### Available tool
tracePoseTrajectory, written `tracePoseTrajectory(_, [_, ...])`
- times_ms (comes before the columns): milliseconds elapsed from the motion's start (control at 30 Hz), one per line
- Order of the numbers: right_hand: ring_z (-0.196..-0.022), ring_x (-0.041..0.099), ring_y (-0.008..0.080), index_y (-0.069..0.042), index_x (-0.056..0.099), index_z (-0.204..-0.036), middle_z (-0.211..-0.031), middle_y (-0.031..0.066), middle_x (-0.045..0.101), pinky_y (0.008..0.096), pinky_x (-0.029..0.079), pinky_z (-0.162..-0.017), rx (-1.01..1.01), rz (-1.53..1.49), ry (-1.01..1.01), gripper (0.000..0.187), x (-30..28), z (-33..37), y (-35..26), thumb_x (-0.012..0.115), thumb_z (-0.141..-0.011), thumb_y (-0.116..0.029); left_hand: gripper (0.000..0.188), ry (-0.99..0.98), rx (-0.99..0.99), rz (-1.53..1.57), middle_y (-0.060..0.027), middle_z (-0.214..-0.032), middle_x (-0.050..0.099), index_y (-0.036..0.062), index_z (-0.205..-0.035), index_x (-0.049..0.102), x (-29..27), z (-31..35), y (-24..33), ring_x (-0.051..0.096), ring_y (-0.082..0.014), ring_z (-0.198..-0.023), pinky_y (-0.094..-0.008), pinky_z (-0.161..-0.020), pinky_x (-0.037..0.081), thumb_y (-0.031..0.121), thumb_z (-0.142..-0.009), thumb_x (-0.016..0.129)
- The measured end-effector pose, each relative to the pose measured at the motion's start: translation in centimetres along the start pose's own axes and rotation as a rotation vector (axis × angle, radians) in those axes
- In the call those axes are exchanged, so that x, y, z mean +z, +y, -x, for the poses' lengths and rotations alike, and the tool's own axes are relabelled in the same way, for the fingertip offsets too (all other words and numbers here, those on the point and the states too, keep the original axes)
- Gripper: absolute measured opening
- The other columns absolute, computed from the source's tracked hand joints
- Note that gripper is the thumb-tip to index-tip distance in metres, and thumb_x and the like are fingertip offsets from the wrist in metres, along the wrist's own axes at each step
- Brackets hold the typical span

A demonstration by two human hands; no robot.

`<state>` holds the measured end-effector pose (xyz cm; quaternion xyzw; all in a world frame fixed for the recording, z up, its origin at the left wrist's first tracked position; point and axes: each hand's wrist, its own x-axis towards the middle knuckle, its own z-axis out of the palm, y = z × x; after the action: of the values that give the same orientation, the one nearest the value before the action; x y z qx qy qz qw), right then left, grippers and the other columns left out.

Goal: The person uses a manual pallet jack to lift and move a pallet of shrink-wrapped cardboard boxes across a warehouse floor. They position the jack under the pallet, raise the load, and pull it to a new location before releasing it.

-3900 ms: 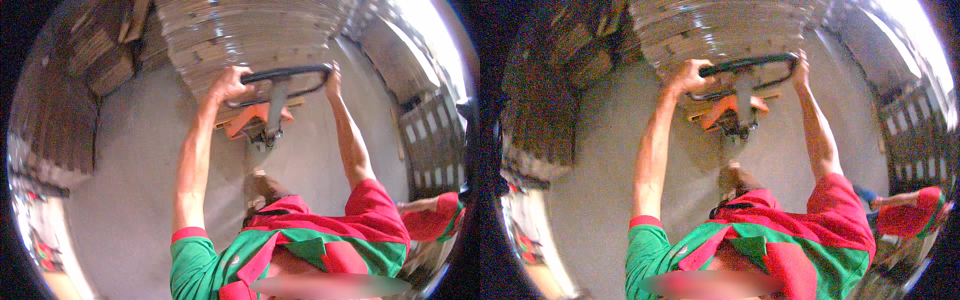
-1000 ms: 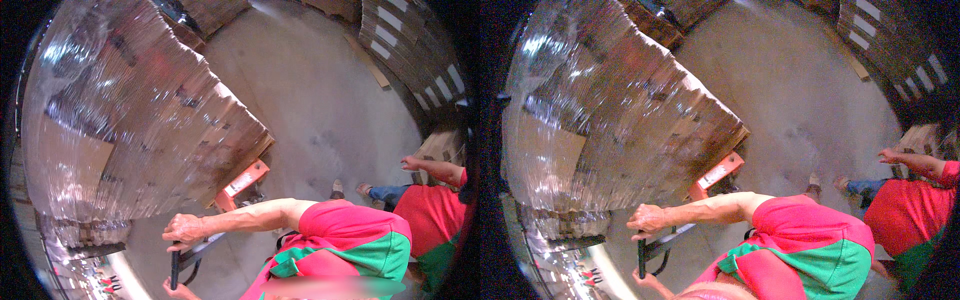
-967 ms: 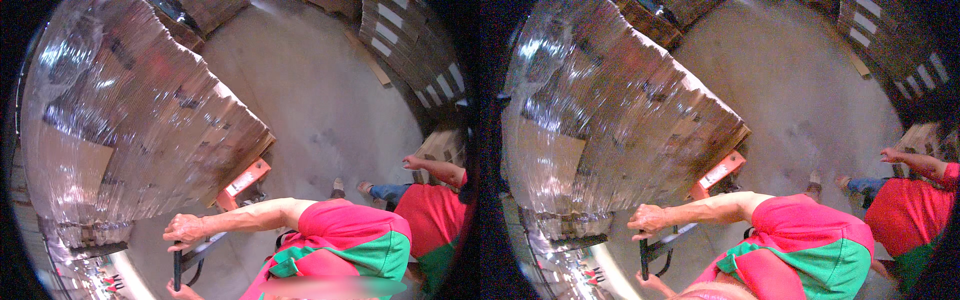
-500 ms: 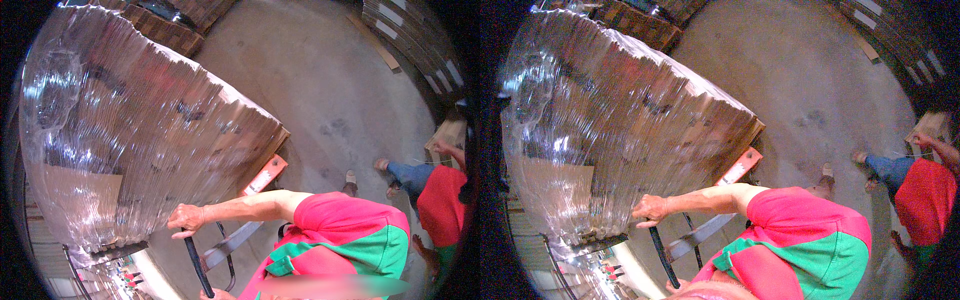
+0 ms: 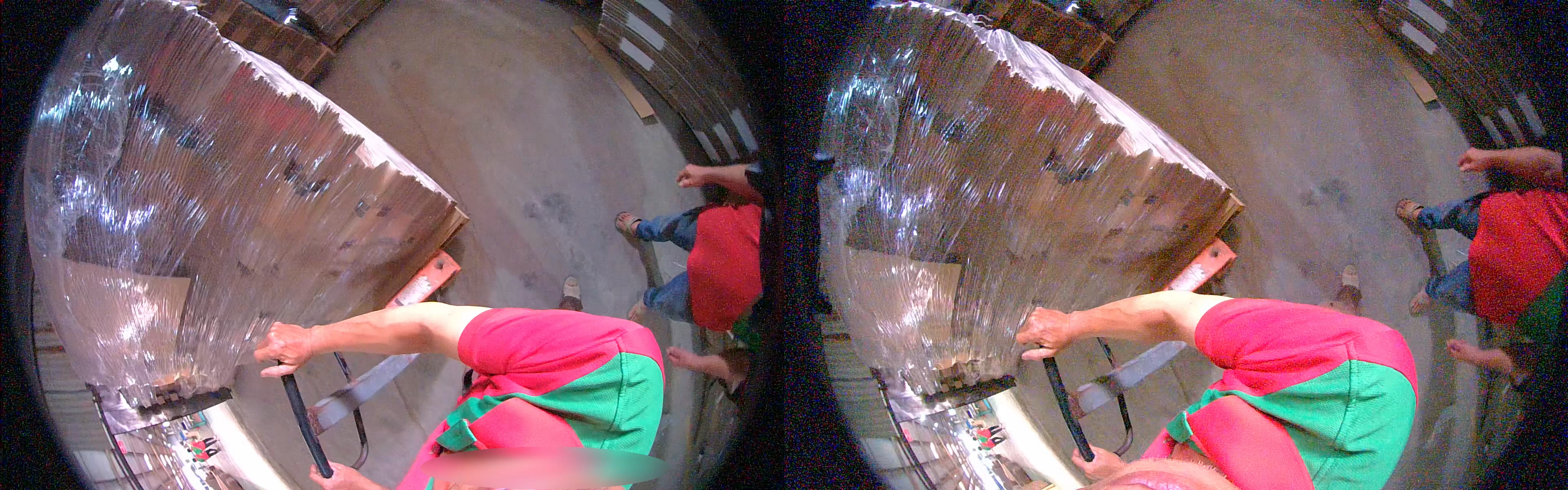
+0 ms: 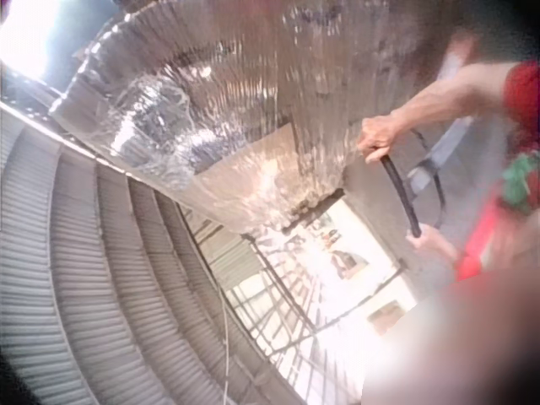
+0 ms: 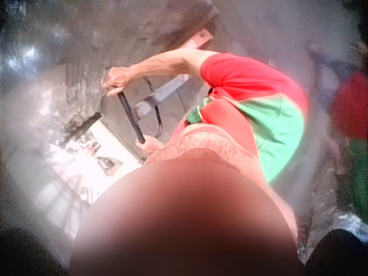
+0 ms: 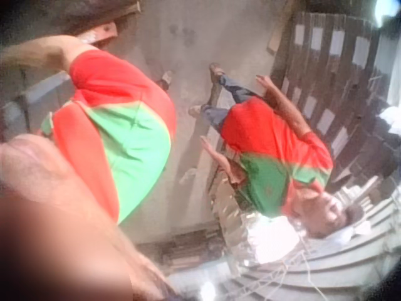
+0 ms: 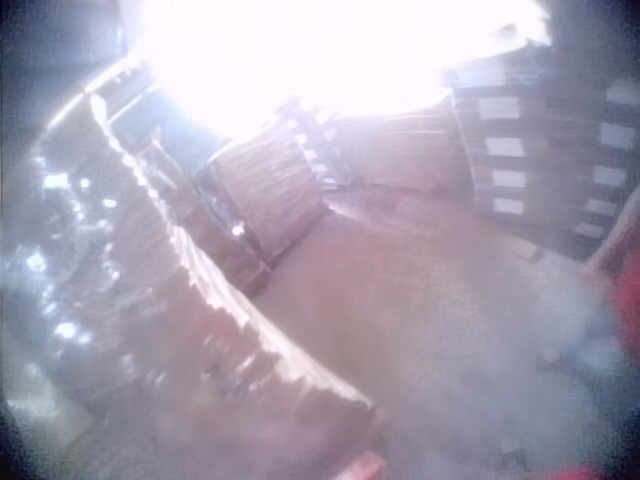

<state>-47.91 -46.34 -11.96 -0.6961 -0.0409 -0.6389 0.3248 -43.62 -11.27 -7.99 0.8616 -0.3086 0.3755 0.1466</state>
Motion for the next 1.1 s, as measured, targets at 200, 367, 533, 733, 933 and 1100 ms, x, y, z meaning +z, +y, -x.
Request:
tracePoseTrajectory(200, [-0.065,0.06,0.0401,-0.004,0.051,-0.079,-0.066,0.0158,0.058,0.0496,0.045,-0.056,0.072,0.026,-0.08,0.038,0.6,-0.7,0.5,0.061,-0.09,-0.039,0.018,0.062,0.067,0.073,-0.0175,-0.078,0.065,-0.0015,-0.089,0.062,3.4,-2.6,-3.0,0.063,-0.035,-0.071,-0.0453,-0.066,0.048,0.014,-0.088,0.071])
tracePoseTrajectory(367, [-0.067,0.061,0.0415,-0.005,0.053,-0.077,-0.066,0.0166,0.06,0.0502,0.049,-0.058,0.167,0.091,-0.204,0.04,1.0,-1.9,1.4,0.061,-0.09,-0.042,0.016,0.13,0.137,0.079,-0.0198,-0.077,0.064,-0.0019,-0.088,0.063,6.5,-5.1,-5.7,0.063,-0.0412,-0.075,-0.0496,-0.068,0.046,0.012,-0.084,0.069])
tracePoseTrajectory(533, [-0.062,0.061,0.0419,-0.006,0.054,-0.075,-0.061,0.0178,0.059,0.0507,0.049,-0.057,0.126,0.103,-0.064,0.039,1.9,-2.7,2.4,0.061,-0.09,-0.041,0.015,0.038,0.095,0.079,-0.0213,-0.079,0.066,-0.0033,-0.088,0.063,8.9,-8.0,-6.8,0.063,-0.0416,-0.074,-0.0497,-0.069,0.046,0.009,-0.081,0.069])
tracePoseTrajectory(733, [-0.064,0.062,0.0431,-0.005,0.058,-0.076,-0.062,0.021,0.06,0.0515,0.05,-0.058,0.128,0.133,-0.06,0.037,3.3,-3.1,3.8,0.062,-0.087,-0.04,0.012,0.003,0.131,0.145,-0.0215,-0.077,0.066,-0.003,-0.088,0.064,11.7,-10.4,-8.0,0.064,-0.0406,-0.073,-0.0492,-0.069,0.047,0.005,-0.08,0.068])
tracePoseTrajectory(933, [-0.066,0.063,0.0454,-0.006,0.062,-0.084,-0.067,0.0213,0.064,0.0549,0.051,-0.064,0.245,0.238,-0.029,0.039,5.2,-2.3,4.0,0.056,-0.093,-0.044,0.011,-0.056,0.135,0.178,-0.0216,-0.078,0.067,-0.004,-0.09,0.065,15.9,-14.2,-10.2,0.065,-0.0389,-0.074,-0.0476,-0.07,0.048,0.001,-0.08,0.065])
tracePoseTrajectory(1100, [-0.064,0.064,0.0417,-0.008,0.064,-0.086,-0.066,0.0189,0.064,0.0518,0.053,-0.062,0.202,0.371,0.057,0.034,7.1,-1.5,3.0,0.059,-0.091,-0.042,0.016,-0.078,0.216,0.258,-0.0216,-0.082,0.068,-0.0041,-0.095,0.065,19.9,-17.7,-12.4,0.066,-0.0387,-0.079,-0.0459,-0.073,0.048,-0.002,-0.078,0.064])
